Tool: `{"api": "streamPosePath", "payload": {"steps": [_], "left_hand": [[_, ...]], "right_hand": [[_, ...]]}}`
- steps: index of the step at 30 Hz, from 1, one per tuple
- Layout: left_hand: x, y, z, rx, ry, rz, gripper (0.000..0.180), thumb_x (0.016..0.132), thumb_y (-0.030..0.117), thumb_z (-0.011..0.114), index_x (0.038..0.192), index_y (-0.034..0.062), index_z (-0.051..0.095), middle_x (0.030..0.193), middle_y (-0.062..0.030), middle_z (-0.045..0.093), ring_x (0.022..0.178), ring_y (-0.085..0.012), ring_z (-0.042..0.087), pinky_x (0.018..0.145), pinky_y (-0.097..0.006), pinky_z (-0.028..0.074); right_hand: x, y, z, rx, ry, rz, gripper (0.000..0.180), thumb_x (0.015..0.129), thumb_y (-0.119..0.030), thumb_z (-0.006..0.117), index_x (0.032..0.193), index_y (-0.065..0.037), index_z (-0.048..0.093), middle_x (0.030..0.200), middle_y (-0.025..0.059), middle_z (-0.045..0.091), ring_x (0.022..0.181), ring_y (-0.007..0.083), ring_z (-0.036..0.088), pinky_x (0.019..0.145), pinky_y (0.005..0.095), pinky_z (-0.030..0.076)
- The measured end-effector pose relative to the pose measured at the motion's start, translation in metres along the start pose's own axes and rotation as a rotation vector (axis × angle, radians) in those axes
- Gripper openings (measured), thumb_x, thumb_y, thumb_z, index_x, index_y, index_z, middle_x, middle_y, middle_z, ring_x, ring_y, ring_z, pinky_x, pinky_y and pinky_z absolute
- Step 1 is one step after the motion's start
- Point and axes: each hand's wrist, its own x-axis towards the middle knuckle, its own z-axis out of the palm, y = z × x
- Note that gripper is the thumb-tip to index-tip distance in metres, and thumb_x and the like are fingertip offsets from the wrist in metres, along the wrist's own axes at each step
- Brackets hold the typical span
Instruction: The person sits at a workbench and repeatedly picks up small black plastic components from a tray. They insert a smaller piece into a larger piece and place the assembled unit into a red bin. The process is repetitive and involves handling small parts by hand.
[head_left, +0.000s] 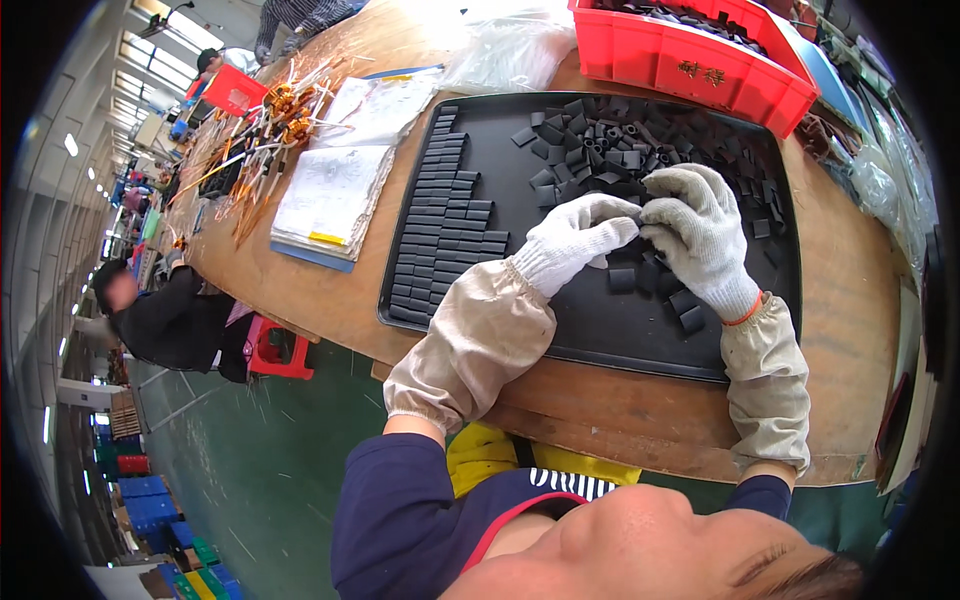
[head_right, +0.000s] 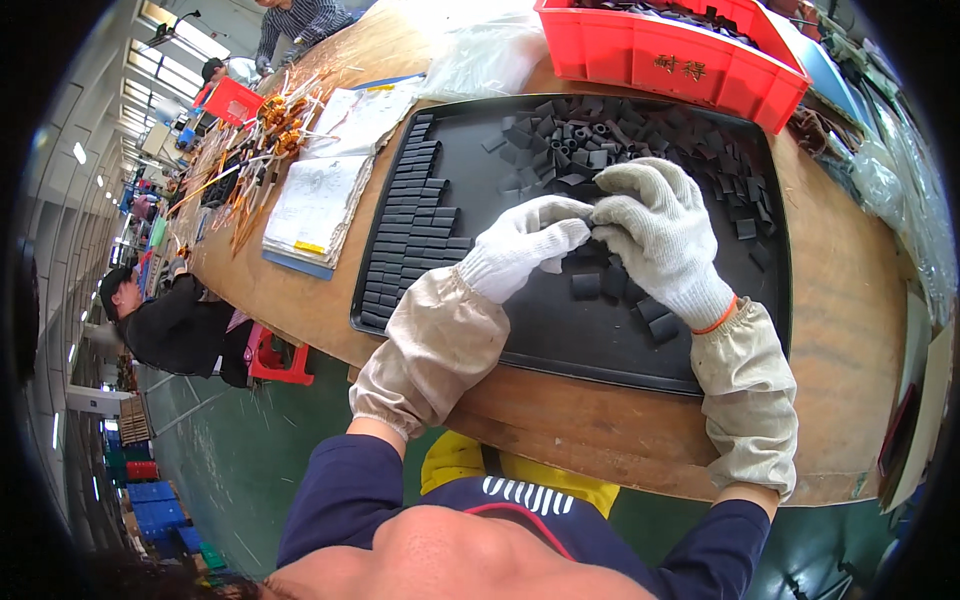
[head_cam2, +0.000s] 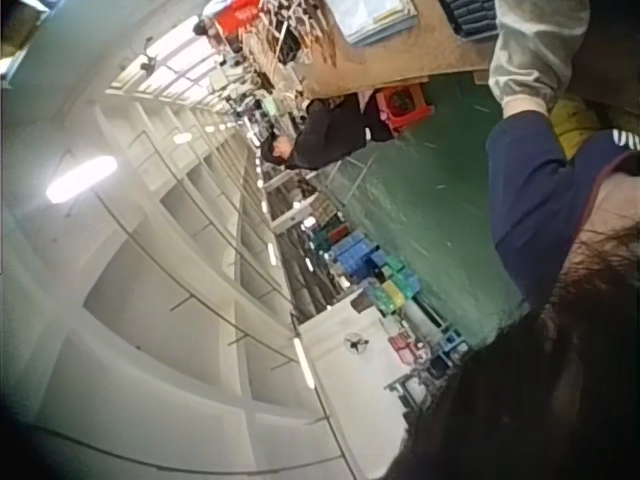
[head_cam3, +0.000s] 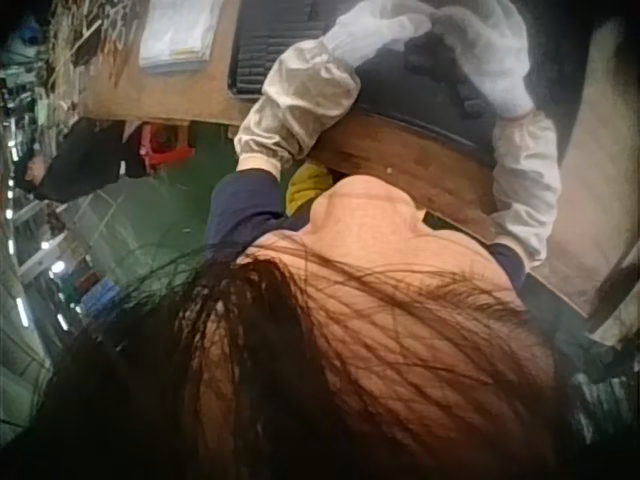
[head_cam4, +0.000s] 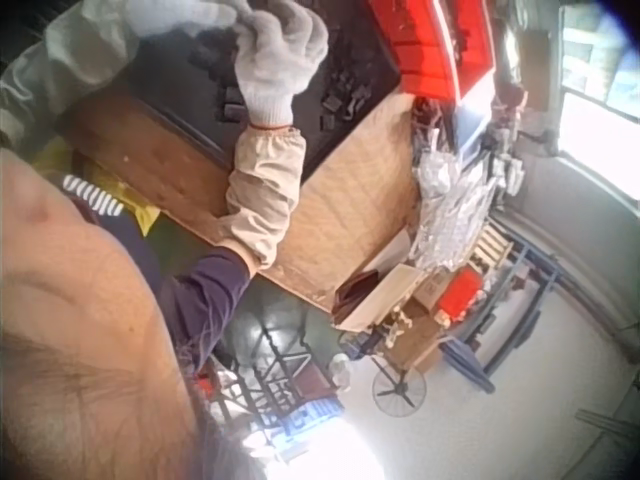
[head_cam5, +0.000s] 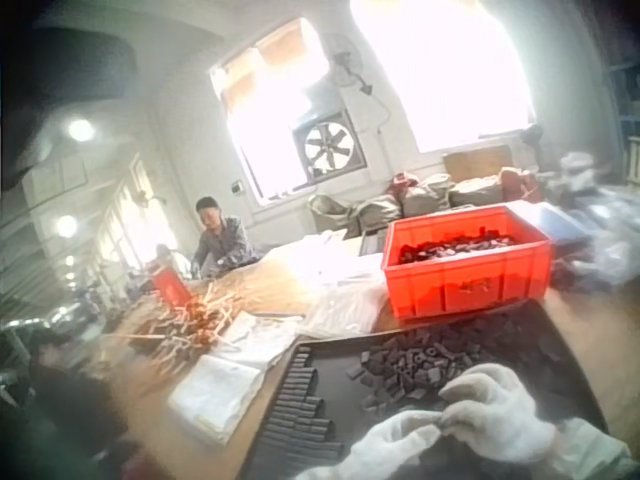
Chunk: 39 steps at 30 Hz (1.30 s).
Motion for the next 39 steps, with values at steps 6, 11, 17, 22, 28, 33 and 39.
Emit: {"api": "streamPosePath", "payload": {"steps": [6,11,17,22,28,33,39], "left_hand": [[0.004,0.013,-0.035,0.514,0.119,0.073,0.030,0.099,0.022,0.066,0.126,0.0094,0.067,0.109,-0.0012,0.068,0.091,-0.0072,0.061,0.080,-0.025,0.052],[0.036,0.042,-0.154,1.079,0.431,0.263,0.029,0.097,0.017,0.066,0.123,0.0053,0.068,0.116,-0.0144,0.071,0.109,-0.0234,0.067,0.098,-0.033,0.051],[0.077,0.036,-0.245,1.486,0.438,-0.098,0.029,0.095,0.031,0.068,0.122,0.0229,0.073,0.120,-0.0167,0.068,0.121,-0.0348,0.059,0.103,-0.045,0.047],[0.099,0.018,-0.261,1.650,0.339,-0.084,0.028,0.094,0.022,0.068,0.121,0.0262,0.073,0.122,-0.0112,0.069,0.113,-0.0306,0.064,0.097,-0.041,0.051],[0.102,0.003,-0.285,1.589,0.539,-0.191,0.025,0.094,0.021,0.067,0.118,0.0202,0.074,0.121,-0.0118,0.067,0.114,-0.0326,0.064,0.100,-0.043,0.050],[0.070,0.031,-0.224,0.564,0.441,-0.032,0.037,0.100,0.033,0.064,0.130,0.0112,0.062,0.115,-0.0108,0.065,0.095,-0.0230,0.066,0.077,-0.036,0.057],[0.004,0.040,-0.059,-0.640,0.077,-0.069,0.075,0.094,0.063,0.060,0.136,0.0019,0.054,0.098,-0.0112,0.065,0.073,-0.0174,0.060,0.067,-0.026,0.055]], "right_hand": [[0.000,0.000,-0.002,0.012,0.007,0.033,0.034,0.068,-0.011,0.083,0.100,-0.015,0.071,0.114,0.0033,0.066,0.112,0.0305,0.061,0.096,0.0437,0.048],[-0.001,0.005,-0.001,-0.066,0.029,-0.005,0.036,0.071,-0.013,0.082,0.105,-0.015,0.070,0.113,0.0026,0.065,0.112,0.0286,0.060,0.095,0.0429,0.049],[-0.001,0.010,0.001,-0.129,0.002,-0.031,0.034,0.072,-0.013,0.081,0.105,-0.016,0.070,0.112,0.0012,0.065,0.110,0.0264,0.061,0.095,0.0420,0.048],[-0.007,0.019,0.005,-0.138,-0.023,-0.021,0.029,0.074,-0.013,0.080,0.101,-0.016,0.071,0.111,0.0007,0.065,0.110,0.0254,0.061,0.096,0.0417,0.048],[-0.004,0.017,0.008,-0.122,-0.048,-0.027,0.028,0.075,-0.012,0.079,0.101,-0.016,0.071,0.110,-0.0001,0.065,0.110,0.0246,0.061,0.097,0.0414,0.048],[-0.005,0.022,0.007,-0.146,-0.033,0.012,0.027,0.076,-0.013,0.078,0.102,-0.015,0.071,0.110,0.0003,0.066,0.110,0.0257,0.061,0.096,0.0412,0.048],[-0.004,0.009,0.011,-0.032,0.068,0.084,0.031,0.077,-0.016,0.080,0.107,-0.015,0.071,0.112,0.0033,0.068,0.106,0.0297,0.063,0.092,0.0428,0.050]]}}
